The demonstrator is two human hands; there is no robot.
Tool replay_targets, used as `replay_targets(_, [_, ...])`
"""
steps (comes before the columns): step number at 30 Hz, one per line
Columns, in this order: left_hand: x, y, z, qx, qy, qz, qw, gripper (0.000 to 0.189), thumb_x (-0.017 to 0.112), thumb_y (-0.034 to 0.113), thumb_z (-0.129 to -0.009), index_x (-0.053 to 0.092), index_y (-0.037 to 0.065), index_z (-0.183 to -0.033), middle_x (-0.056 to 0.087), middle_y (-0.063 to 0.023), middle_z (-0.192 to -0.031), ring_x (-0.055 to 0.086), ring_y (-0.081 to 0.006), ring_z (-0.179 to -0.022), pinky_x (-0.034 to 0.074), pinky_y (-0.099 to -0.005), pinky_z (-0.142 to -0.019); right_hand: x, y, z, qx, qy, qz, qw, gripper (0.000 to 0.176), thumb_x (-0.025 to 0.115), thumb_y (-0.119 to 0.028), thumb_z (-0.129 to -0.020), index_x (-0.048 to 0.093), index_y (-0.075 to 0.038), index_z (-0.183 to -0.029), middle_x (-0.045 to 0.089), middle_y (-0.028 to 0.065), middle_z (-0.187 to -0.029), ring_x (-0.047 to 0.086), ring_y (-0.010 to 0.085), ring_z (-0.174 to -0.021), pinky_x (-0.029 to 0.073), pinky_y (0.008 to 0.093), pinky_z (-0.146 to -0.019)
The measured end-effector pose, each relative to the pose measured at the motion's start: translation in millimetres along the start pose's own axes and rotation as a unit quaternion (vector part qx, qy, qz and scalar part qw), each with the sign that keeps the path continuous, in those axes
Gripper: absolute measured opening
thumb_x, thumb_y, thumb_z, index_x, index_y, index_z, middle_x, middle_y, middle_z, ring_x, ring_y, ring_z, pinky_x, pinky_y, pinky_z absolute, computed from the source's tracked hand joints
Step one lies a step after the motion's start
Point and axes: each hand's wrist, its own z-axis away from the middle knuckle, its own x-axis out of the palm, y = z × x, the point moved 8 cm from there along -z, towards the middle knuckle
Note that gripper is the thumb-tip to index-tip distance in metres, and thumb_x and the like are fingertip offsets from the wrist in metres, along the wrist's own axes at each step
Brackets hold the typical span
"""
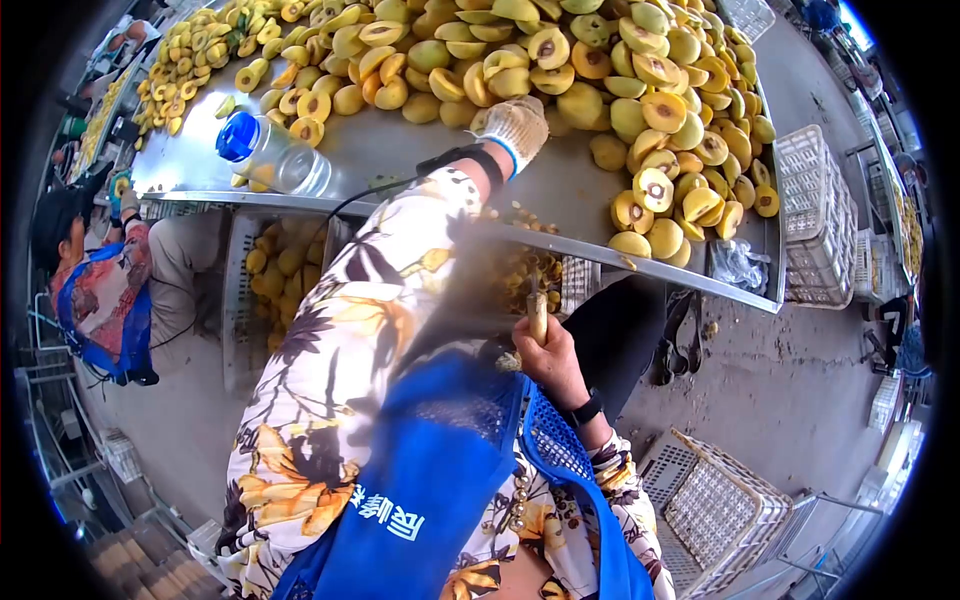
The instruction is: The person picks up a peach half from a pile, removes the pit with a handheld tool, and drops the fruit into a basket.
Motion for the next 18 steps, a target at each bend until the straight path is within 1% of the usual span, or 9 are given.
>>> replay_targets(6, [-27, -61, 50, -0.144, -0.137, 0.284, 0.938, 0.024, 0.048, 0.024, -0.081, 0.063, 0.005, -0.083, 0.063, -0.0198, -0.082, 0.061, -0.037, -0.075, 0.048, -0.0473, -0.071, -23, -24, -21, -0.004, 0.062, 0.009, 0.998, 0.012, 0.056, -0.011, -0.083, 0.054, -0.003, -0.091, 0.053, -0.001, -0.062, 0.047, 0.0053, -0.047, 0.038, 0.0205, -0.043])
replay_targets(8, [-25, -58, 77, 0.058, -0.085, 0.284, 0.953, 0.024, 0.051, 0.025, -0.082, 0.063, 0.004, -0.086, 0.065, -0.0144, -0.081, 0.063, -0.029, -0.066, 0.051, -0.0396, -0.06, -32, -44, -38, -0.04, 0.121, 0.107, 0.986, 0.02, 0.057, -0.012, -0.083, 0.055, -0.001, -0.099, 0.055, 0.0018, -0.064, 0.048, 0.0059, -0.049, 0.039, 0.0209, -0.043])
replay_targets(9, [-37, -71, 87, -0.129, -0.205, 0.475, 0.846, 0.023, 0.052, 0.022, -0.082, 0.064, 0.004, -0.087, 0.065, -0.0098, -0.081, 0.062, -0.0228, -0.062, 0.05, -0.0342, -0.054, -34, -55, -49, -0.097, 0.135, 0.123, 0.978, 0.025, 0.059, -0.014, -0.083, 0.054, 0.0, -0.103, 0.056, 0.003, -0.066, 0.049, 0.0061, -0.049, 0.039, 0.0213, -0.043])
replay_targets(10, [-55, -65, 114, -0.303, -0.304, 0.62, 0.657, 0.021, 0.053, 0.02, -0.082, 0.064, 0.003, -0.088, 0.066, -0.0053, -0.081, 0.061, -0.0165, -0.059, 0.049, -0.0287, -0.048, -34, -65, -57, -0.153, 0.151, 0.139, 0.967, 0.03, 0.061, -0.017, -0.083, 0.054, 0.0, -0.107, 0.057, 0.0041, -0.067, 0.05, 0.0063, -0.049, 0.039, 0.0217, -0.042])
replay_targets(11, [-64, -64, 121, -0.274, -0.26, 0.658, 0.651, 0.021, 0.053, 0.015, -0.083, 0.065, 0.002, -0.093, 0.065, -0.0008, -0.081, 0.057, -0.0064, -0.056, 0.043, -0.0207, -0.04, -31, -90, -56, -0.111, 0.141, 0.12, 0.976, 0.041, 0.065, -0.027, -0.078, 0.055, 0.001, -0.106, 0.064, 0.021, -0.082, 0.063, 0.0327, -0.077, 0.049, 0.0371, -0.068])
replay_targets(14, [-107, -50, 129, -0.219, -0.254, 0.673, 0.659, 0.023, 0.055, 0.016, -0.083, 0.065, 0.001, -0.096, 0.065, -0.0034, -0.083, 0.058, -0.0074, -0.064, 0.048, -0.0222, -0.053, -11, -96, -74, -0.141, 0.089, 0.041, 0.985, 0.037, 0.064, -0.022, -0.08, 0.054, 0.001, -0.108, 0.063, 0.0161, -0.079, 0.061, 0.0254, -0.07, 0.048, 0.0336, -0.064])
replay_targets(15, [-109, -45, 131, -0.194, -0.188, 0.734, 0.623, 0.025, 0.058, 0.018, -0.083, 0.065, 0.001, -0.098, 0.066, -0.0051, -0.086, 0.059, -0.0085, -0.077, 0.049, -0.0254, -0.071, -3, -97, -76, -0.143, 0.069, 0.003, 0.987, 0.034, 0.062, -0.019, -0.082, 0.053, 0.001, -0.109, 0.061, 0.0123, -0.077, 0.058, 0.0202, -0.064, 0.046, 0.0304, -0.058])
replay_targets(16, [-111, -48, 139, -0.244, -0.176, 0.695, 0.653, 0.032, 0.057, 0.019, -0.085, 0.06, -0.001, -0.11, 0.064, -0.0102, -0.1, 0.058, -0.0153, -0.093, 0.045, -0.0298, -0.086, 6, -98, -78, -0.143, 0.05, -0.035, 0.988, 0.032, 0.061, -0.016, -0.084, 0.052, 0.0, -0.11, 0.06, 0.0084, -0.075, 0.055, 0.015, -0.058, 0.045, 0.0273, -0.052])
replay_targets(18, [-176, -31, 125, -0.044, -0.189, 0.306, 0.932, 0.04, 0.053, 0.018, -0.088, 0.049, -0.002, -0.123, 0.058, -0.0148, -0.116, 0.057, -0.0218, -0.1, 0.044, -0.0319, -0.089, 27, -98, -68, -0.083, 0.045, -0.139, 0.986, 0.027, 0.056, -0.012, -0.09, 0.048, -0.002, -0.114, 0.051, -0.0017, -0.065, 0.042, 0.0044, -0.043, 0.034, 0.0194, -0.037])
